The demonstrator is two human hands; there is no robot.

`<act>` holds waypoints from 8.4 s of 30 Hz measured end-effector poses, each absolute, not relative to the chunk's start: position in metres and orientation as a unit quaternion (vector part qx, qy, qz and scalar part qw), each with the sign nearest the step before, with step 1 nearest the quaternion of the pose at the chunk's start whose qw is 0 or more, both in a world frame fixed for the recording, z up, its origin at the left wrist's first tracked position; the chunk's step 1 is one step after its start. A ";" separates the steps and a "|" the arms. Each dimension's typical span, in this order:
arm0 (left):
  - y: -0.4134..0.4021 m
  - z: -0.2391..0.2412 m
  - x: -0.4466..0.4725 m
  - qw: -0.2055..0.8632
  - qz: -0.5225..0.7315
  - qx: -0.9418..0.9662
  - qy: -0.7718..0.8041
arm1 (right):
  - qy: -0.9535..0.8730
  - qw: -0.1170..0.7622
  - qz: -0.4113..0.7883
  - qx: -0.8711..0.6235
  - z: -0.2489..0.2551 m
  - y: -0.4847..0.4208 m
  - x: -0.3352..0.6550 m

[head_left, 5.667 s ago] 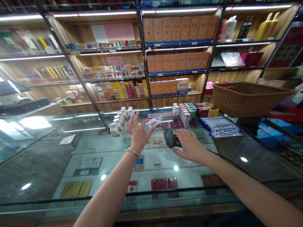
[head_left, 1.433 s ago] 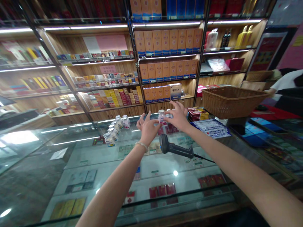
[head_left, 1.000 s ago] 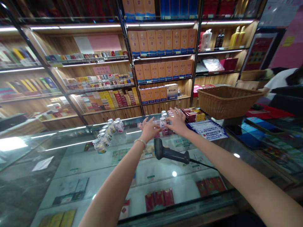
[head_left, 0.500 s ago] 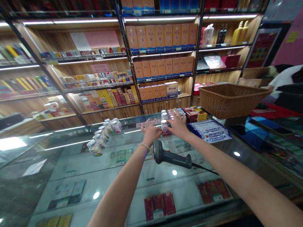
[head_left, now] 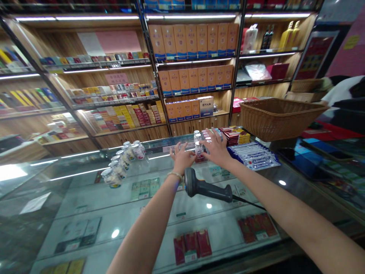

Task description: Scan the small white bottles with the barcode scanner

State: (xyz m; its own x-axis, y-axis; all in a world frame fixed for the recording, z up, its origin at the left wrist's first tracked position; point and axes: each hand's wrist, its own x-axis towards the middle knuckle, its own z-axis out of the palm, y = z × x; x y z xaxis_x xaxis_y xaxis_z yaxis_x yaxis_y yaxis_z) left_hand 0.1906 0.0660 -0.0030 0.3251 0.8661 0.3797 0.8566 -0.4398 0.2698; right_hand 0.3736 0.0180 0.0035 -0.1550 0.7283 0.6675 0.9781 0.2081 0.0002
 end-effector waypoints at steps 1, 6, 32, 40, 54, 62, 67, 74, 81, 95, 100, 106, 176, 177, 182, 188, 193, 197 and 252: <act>0.066 -0.003 0.191 0.008 0.241 0.814 0.529 | -0.725 0.275 -0.224 -0.591 0.004 0.018 0.374; 0.066 -0.003 0.190 0.005 0.258 0.811 0.525 | -0.720 0.267 -0.216 -0.603 0.007 0.017 0.376; 0.064 -0.010 0.184 -0.006 0.274 0.815 0.510 | -0.686 0.231 -0.215 -0.656 0.010 0.037 0.365; 0.067 -0.012 0.185 -0.008 0.274 0.818 0.505 | -0.683 0.247 -0.222 -0.651 0.008 0.035 0.363; 0.061 -0.009 0.186 -0.031 0.279 0.828 0.485 | -0.706 0.230 -0.157 -0.651 0.030 0.030 0.372; 0.061 -0.008 0.187 -0.043 0.236 0.841 0.484 | -0.714 0.219 -0.036 -0.664 0.051 0.051 0.391; 0.065 -0.014 0.187 -0.040 0.229 0.847 0.478 | -0.723 0.218 -0.061 -0.653 0.045 0.062 0.403; 0.065 -0.015 0.188 -0.040 0.229 0.847 0.478 | -0.726 0.219 -0.055 -0.650 0.041 0.068 0.407; 0.062 -0.010 0.190 -0.032 0.219 0.845 0.486 | -0.715 0.206 -0.077 -0.663 0.042 0.072 0.406; 0.068 -0.013 0.191 -0.018 0.212 0.831 0.513 | -0.715 0.227 -0.048 -0.660 0.050 0.067 0.399; 0.069 -0.013 0.191 -0.016 0.205 0.833 0.514 | -0.714 0.213 -0.020 -0.667 0.058 0.062 0.393; 0.068 -0.013 0.191 -0.017 0.203 0.833 0.514 | -0.710 0.204 -0.026 -0.673 0.062 0.055 0.387; -0.046 0.034 0.077 -0.207 0.244 0.754 0.574 | -0.726 0.281 -0.198 -0.596 0.027 -0.074 0.303; -0.047 0.033 0.076 -0.207 0.241 0.754 0.575 | -0.728 0.280 -0.199 -0.593 0.027 -0.076 0.302; -0.054 0.033 0.074 -0.214 0.238 0.748 0.582 | -0.738 0.270 -0.202 -0.585 0.024 -0.082 0.300; -0.052 0.030 0.068 -0.207 0.231 0.752 0.582 | -0.731 0.266 -0.204 -0.594 0.020 -0.079 0.304; -0.048 0.028 0.064 -0.193 0.230 0.746 0.595 | -0.728 0.267 -0.210 -0.595 0.015 -0.075 0.306; -0.047 0.029 0.061 -0.189 0.233 0.745 0.595 | -0.729 0.265 -0.216 -0.593 0.011 -0.075 0.305; -0.021 0.017 0.000 -0.202 0.264 0.624 0.707 | -0.838 0.101 -0.087 -0.529 0.049 0.125 0.118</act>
State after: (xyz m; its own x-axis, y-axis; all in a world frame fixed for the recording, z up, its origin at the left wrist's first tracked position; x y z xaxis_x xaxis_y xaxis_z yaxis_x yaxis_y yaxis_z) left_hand 0.0003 -0.0211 0.0171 -0.1395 0.7760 0.6151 0.9893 0.0819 0.1211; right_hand 0.1179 0.1249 0.0486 -0.4196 0.8690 0.2622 0.9044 0.4249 0.0392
